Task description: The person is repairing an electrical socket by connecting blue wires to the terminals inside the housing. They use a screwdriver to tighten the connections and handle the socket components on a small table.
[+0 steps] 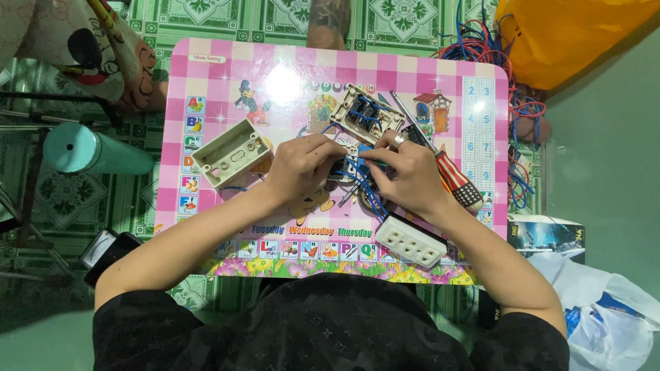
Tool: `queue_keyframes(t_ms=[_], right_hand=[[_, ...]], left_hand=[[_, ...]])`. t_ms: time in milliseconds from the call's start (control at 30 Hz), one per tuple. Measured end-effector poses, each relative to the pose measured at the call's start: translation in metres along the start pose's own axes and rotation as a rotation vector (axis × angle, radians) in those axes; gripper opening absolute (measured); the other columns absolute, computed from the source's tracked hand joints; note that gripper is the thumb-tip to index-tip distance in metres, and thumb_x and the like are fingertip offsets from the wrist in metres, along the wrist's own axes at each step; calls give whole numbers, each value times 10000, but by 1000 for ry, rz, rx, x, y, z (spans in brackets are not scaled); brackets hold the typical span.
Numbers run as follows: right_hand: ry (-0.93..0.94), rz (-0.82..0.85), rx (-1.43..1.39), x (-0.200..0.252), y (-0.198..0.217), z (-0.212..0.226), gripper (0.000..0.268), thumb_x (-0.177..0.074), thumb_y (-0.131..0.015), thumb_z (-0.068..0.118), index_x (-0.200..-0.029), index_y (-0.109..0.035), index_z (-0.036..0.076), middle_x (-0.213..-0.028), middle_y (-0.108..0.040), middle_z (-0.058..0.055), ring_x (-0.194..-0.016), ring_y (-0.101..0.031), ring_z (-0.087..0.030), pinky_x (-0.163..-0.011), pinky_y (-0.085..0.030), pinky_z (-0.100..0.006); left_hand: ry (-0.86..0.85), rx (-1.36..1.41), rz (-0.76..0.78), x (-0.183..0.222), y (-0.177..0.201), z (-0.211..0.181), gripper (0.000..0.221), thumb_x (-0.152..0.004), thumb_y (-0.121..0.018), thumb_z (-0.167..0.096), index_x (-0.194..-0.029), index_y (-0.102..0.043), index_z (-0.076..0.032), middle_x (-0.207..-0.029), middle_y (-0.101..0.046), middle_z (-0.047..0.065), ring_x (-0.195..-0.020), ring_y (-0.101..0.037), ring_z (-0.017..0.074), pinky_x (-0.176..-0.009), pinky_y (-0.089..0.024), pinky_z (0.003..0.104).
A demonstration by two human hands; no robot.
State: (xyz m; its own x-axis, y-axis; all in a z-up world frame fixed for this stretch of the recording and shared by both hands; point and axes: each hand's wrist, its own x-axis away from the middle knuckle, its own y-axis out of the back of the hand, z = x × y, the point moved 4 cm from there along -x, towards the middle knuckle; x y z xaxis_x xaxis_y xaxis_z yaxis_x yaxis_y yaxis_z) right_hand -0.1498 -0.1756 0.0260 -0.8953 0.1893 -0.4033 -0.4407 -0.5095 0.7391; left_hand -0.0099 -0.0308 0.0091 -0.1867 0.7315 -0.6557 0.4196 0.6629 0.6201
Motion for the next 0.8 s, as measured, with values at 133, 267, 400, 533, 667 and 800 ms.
queue_keyframes(t_ms=[133,267,400,533,667,800], right_hand=[[17,-2,-9,-1,0,2,93,-895,-744,80,-965,-799,107,-859,-668,-55,-603,-662,-255,-557,-536,-318],[49,-16,10,3,-4,-5,119,-868,-779,63,-983,-791,96,-893,-669,-72,-654,-683,-292,-571,-553,-370],[91,-34,43,3,-5,-7,111,-857,-790,71,-965,-790,100,-891,-677,-80,-680,-697,-313,-588,-565,-389],[94,-71,93,3,-6,-7,99,-845,-797,109,-940,-799,137,-882,-696,-49,-667,-696,-293,-589,-567,-379],[81,-94,159,2,-5,-7,59,-843,-795,174,-896,-798,200,-844,-704,14,-623,-687,-245,-591,-560,-332],[94,-110,178,0,0,0,31,-845,-793,159,-868,-798,179,-800,-719,2,-593,-686,-265,-574,-555,-343]], left_hand=[[57,39,12,0,-1,0,132,-889,-714,26,-936,-761,-88,-766,-730,53,-682,-720,207,-601,-579,257],[72,89,-10,-2,1,-2,139,-883,-711,52,-920,-761,-73,-781,-745,79,-703,-731,234,-617,-587,268],[72,182,-54,-7,5,-5,103,-901,-693,54,-926,-740,-35,-852,-761,118,-769,-744,294,-661,-602,317],[67,259,-23,0,-6,7,124,-885,-701,36,-935,-702,-79,-813,-724,94,-784,-719,310,-768,-603,388],[68,296,5,0,-7,9,148,-875,-703,23,-944,-676,-104,-842,-714,66,-827,-710,297,-788,-592,401],[73,296,29,-3,-4,4,156,-863,-689,50,-934,-674,-88,-814,-703,80,-799,-709,294,-765,-593,391]])
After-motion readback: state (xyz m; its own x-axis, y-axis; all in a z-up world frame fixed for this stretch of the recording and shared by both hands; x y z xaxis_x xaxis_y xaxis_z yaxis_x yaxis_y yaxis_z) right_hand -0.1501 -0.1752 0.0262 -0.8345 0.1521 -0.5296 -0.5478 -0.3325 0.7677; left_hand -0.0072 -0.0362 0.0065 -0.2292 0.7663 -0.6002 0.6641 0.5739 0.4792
